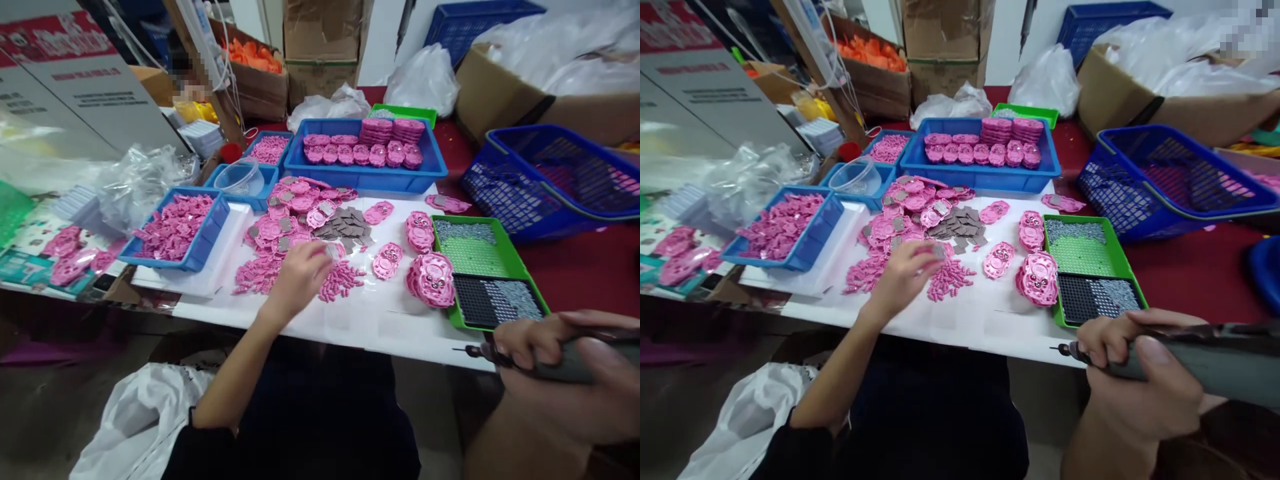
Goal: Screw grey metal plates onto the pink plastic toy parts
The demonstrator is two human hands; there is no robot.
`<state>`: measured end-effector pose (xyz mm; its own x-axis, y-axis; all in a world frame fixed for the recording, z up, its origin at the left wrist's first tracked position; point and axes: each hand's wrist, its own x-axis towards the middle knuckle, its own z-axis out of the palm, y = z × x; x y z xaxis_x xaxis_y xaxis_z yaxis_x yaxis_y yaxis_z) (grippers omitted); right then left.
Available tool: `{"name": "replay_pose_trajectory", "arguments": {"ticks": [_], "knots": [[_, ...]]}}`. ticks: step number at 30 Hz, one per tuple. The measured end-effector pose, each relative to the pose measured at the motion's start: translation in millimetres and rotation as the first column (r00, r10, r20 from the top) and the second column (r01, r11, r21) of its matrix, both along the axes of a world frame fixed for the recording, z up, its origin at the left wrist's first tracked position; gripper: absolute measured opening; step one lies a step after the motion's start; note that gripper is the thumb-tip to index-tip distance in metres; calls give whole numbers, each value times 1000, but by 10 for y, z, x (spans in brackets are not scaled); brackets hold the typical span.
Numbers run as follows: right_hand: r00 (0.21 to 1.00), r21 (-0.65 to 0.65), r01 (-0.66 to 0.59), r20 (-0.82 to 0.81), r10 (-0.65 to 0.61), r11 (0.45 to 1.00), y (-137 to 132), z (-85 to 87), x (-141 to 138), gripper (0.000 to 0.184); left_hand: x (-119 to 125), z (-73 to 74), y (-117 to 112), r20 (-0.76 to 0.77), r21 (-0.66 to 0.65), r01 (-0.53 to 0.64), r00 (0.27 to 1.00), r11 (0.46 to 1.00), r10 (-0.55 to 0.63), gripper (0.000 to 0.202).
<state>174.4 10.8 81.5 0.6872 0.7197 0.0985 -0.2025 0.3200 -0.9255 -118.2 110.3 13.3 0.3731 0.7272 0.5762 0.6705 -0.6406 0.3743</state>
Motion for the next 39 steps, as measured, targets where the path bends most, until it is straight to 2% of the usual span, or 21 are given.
{"name": "replay_pose_trajectory", "arguments": {"ticks": [3, 5, 8, 10, 14, 18, 21, 23, 26, 29, 32, 34, 37, 39], "knots": [[999, 63, -17, 47, 14, 998, -6, 32, -30, 22, 92, 142, 622, -205, -29, -131, 971, 991, 123, 13], [1000, 79, -28, 10, 27, 997, -33, 30, -30, 19, 164, 235, 963, -324, -26, -148, 937, 989, 131, 20], [999, 125, -50, 26, 47, 991, -81, 27, -29, 16, 243, 380, 1338, -439, -48, -171, 889, 984, 133, 29], [996, 168, -81, 62, 72, 982, -110, 28, -28, 17, 282, 467, 1498, -469, -75, -208, 870, 975, 150, 30], [979, 247, -179, 144, 147, 952, -153, 17, -29, 18, 495, 530, 1581, -489, -123, -213, 863, 969, 128, 29], [978, 255, -188, 135, 157, 948, -178, 6, -64, 15, 981, 412, 1420, -516, -229, -137, 856, 964, -1, 33], [982, 247, -177, 115, 152, 953, -198, 15, -96, 14, 1309, 325, 1349, -527, -297, -148, 849, 943, -33, 38], [980, 255, -186, 124, 158, 949, -221, 15, -93, 15, 1409, 335, 1371, -527, -337, -166, 849, 927, -39, 34], [976, 261, -197, 147, 162, 945, -272, -10, -34, 18, 1373, 456, 1400, -507, -378, -163, 860, 911, -57, 30], [976, 267, -190, 157, 152, 945, -323, -36, 55, 19, 1201, 605, 1212, -475, -376, -136, 878, 917, -65, 36], [990, 222, -100, 122, 75, 970, -352, -23, 119, 16, 979, 650, 707, -475, -389, -110, 875, 915, -96, 38], [995, 168, -12, 104, -6, 986, -357, 1, 144, 15, 846, 594, 252, -490, -422, -101, 861, 901, -133, 32], [992, 112, 68, 95, -78, 991, -362, 16, 179, 14, 764, 412, -397, -492, -456, -71, 851, 887, -185, 48], [993, 67, 74, 82, -79, 995, -372, -12, 208, 14, 819, 265, -703, -480, -448, -64, 858, 892, -180, 52]]}}
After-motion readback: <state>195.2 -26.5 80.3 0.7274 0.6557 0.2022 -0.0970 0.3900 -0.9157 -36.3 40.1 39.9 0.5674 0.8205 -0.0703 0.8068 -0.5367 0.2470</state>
